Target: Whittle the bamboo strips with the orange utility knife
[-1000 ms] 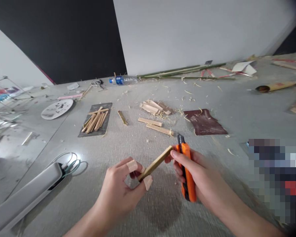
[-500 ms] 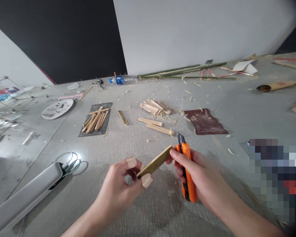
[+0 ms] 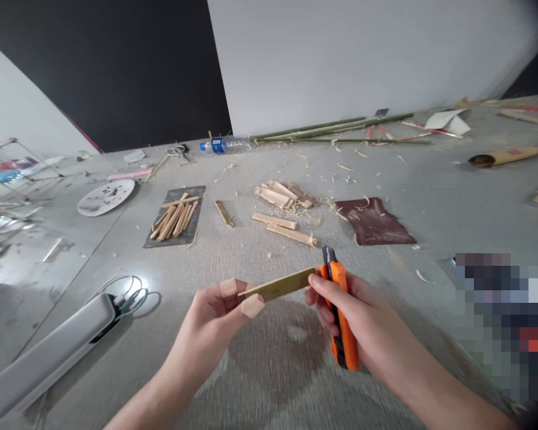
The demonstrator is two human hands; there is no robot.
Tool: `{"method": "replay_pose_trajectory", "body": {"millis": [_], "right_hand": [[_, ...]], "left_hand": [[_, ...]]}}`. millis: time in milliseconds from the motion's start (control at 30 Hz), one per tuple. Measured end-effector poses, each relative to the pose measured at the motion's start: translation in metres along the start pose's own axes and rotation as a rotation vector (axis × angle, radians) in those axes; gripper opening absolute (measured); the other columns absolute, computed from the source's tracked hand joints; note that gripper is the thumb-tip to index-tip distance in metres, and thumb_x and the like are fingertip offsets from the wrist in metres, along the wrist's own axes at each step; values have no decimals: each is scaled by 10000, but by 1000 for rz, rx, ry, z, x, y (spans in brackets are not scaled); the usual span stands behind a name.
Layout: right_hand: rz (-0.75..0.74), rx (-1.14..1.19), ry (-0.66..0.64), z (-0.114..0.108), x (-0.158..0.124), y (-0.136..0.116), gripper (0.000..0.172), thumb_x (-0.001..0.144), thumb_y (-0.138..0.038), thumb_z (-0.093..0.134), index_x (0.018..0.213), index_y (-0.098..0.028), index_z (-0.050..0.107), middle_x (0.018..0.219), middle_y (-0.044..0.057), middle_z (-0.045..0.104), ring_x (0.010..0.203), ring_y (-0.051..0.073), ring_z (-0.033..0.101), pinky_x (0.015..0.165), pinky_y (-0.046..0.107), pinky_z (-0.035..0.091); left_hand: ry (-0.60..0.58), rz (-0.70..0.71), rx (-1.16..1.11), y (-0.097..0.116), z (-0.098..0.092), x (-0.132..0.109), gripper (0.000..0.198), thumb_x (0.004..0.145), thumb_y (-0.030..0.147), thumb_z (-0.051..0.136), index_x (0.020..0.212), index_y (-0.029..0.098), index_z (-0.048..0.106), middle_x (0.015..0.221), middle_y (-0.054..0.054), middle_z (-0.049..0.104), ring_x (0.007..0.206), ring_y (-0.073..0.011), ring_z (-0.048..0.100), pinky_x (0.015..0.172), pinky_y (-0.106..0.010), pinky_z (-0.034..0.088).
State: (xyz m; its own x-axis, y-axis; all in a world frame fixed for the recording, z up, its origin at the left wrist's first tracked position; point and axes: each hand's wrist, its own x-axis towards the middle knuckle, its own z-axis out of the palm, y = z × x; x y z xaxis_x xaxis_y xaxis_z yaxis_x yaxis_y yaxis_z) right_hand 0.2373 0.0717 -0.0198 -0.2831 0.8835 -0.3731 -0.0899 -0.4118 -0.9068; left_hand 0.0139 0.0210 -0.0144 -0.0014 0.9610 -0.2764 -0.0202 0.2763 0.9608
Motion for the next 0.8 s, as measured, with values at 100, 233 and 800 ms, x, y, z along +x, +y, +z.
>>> {"method": "replay_pose_trajectory", "body": {"millis": [100, 233, 800], "right_hand": [[-8, -2, -6, 0, 0, 0, 377, 902, -583, 752, 870, -230, 623, 797, -17, 638, 603, 99, 464, 519, 249, 375], [-18, -21, -24, 0, -1, 0, 372, 912, -584, 743, 870, -238, 614, 781, -25, 636, 605, 103, 477, 522, 250, 377], [8, -18, -26, 0, 0, 1, 360, 903, -582, 751, 997, -257, 628, 776, -30, 626, 618, 109, 482, 522, 240, 383]], "left_hand": [[37, 13, -12, 1, 0, 0, 392, 825, 507, 834, 726, 154, 694, 713, -4, 498, 692, -125, 392, 601, -245, 284], [75, 61, -28, 2, 1, 0, 367, 807, 481, 855, 721, 159, 704, 741, -27, 576, 714, -134, 443, 610, -238, 331], [152, 165, 72, 0, 1, -8, 224, 753, 330, 910, 820, 170, 769, 817, -47, 739, 687, -134, 581, 594, -214, 471]]}}
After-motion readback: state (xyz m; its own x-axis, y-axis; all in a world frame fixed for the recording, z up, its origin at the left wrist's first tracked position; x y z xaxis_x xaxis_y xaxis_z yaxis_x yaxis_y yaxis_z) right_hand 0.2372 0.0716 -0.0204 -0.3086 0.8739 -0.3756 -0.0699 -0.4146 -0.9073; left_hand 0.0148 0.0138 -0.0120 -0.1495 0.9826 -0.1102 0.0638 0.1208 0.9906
